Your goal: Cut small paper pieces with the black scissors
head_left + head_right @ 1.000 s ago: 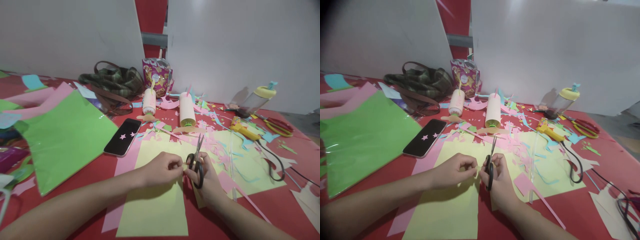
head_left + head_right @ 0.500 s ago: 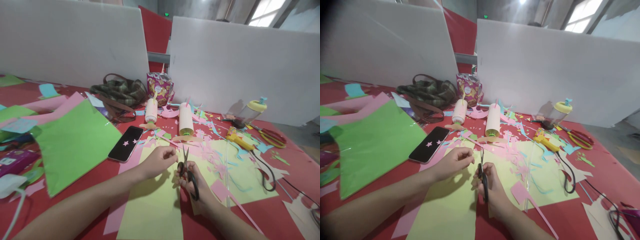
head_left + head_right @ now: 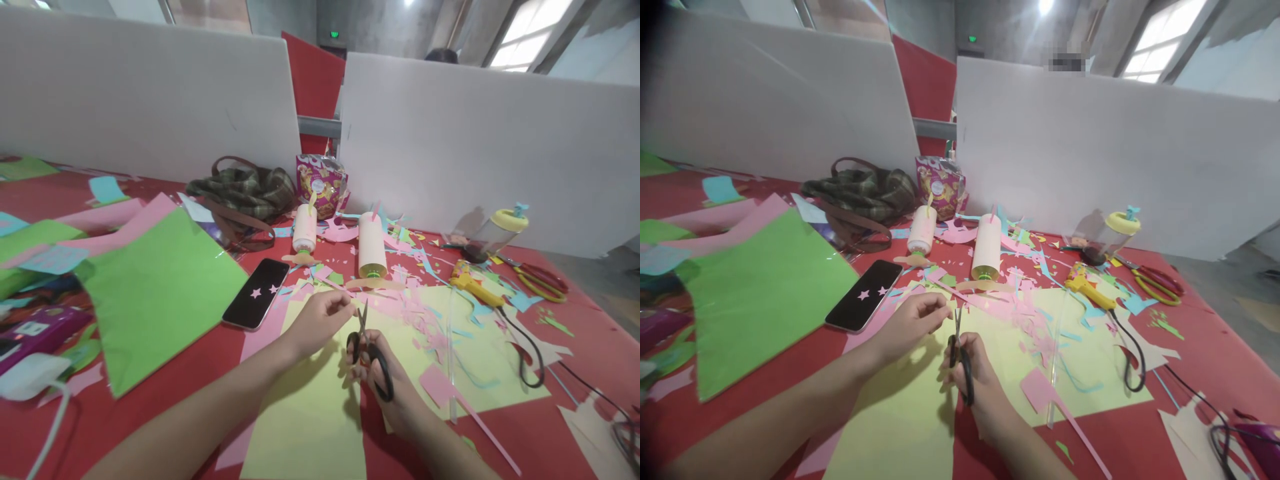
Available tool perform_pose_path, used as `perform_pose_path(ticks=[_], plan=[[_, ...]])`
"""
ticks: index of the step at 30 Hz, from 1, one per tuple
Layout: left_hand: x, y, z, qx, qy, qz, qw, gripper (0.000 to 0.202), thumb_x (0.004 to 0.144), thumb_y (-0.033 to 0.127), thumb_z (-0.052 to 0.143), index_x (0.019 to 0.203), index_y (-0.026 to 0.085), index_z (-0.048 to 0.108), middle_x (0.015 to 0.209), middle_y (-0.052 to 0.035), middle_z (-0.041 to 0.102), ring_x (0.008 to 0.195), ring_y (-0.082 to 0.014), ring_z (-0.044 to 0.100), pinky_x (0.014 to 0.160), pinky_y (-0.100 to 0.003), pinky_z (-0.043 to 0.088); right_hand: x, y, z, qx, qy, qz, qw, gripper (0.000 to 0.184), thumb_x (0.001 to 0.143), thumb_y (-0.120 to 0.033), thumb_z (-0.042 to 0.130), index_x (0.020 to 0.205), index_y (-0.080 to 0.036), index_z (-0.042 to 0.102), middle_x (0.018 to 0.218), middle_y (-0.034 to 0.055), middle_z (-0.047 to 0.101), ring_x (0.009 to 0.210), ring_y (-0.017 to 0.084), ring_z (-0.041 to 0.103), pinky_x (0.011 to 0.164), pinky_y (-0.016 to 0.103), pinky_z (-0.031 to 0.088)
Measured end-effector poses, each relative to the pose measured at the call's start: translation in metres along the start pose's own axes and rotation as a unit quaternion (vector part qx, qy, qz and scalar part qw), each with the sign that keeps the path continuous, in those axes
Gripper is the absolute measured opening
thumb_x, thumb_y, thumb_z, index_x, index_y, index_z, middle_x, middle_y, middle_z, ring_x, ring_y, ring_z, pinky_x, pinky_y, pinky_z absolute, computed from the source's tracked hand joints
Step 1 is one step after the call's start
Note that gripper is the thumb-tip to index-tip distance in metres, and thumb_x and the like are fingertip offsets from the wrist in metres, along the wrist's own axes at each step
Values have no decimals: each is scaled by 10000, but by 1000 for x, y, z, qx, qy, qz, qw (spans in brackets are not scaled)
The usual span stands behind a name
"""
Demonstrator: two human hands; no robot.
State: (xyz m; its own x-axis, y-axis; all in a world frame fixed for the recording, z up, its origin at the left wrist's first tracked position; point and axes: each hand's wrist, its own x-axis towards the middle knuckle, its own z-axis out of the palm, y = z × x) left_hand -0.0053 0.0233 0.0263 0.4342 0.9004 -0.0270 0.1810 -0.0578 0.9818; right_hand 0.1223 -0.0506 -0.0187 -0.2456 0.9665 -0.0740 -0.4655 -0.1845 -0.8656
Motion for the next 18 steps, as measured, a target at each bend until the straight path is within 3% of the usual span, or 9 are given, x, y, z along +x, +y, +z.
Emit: perform_pose_path(ticks=[6, 18], plan=[[0, -1, 4, 1, 25, 16, 1000, 165, 715, 220, 422, 580, 137, 469, 515, 51, 359, 483, -61, 332, 461, -174, 278, 2, 1, 5, -39, 24, -35, 998, 289, 691, -439, 527, 832, -233, 382, 803, 8, 407, 680, 126, 407, 596, 256, 338], [-9, -3, 7, -37, 31, -25, 999, 156, 720, 202, 414, 576, 147, 438, 521, 46, 416, 504, -72, 410, 491, -176, 315, 7, 6, 5, -50, 26, -23, 998, 344, 643, -473, 559, 809, -226, 386, 757, -2, 420, 615, 114, 391, 547, 240, 329]])
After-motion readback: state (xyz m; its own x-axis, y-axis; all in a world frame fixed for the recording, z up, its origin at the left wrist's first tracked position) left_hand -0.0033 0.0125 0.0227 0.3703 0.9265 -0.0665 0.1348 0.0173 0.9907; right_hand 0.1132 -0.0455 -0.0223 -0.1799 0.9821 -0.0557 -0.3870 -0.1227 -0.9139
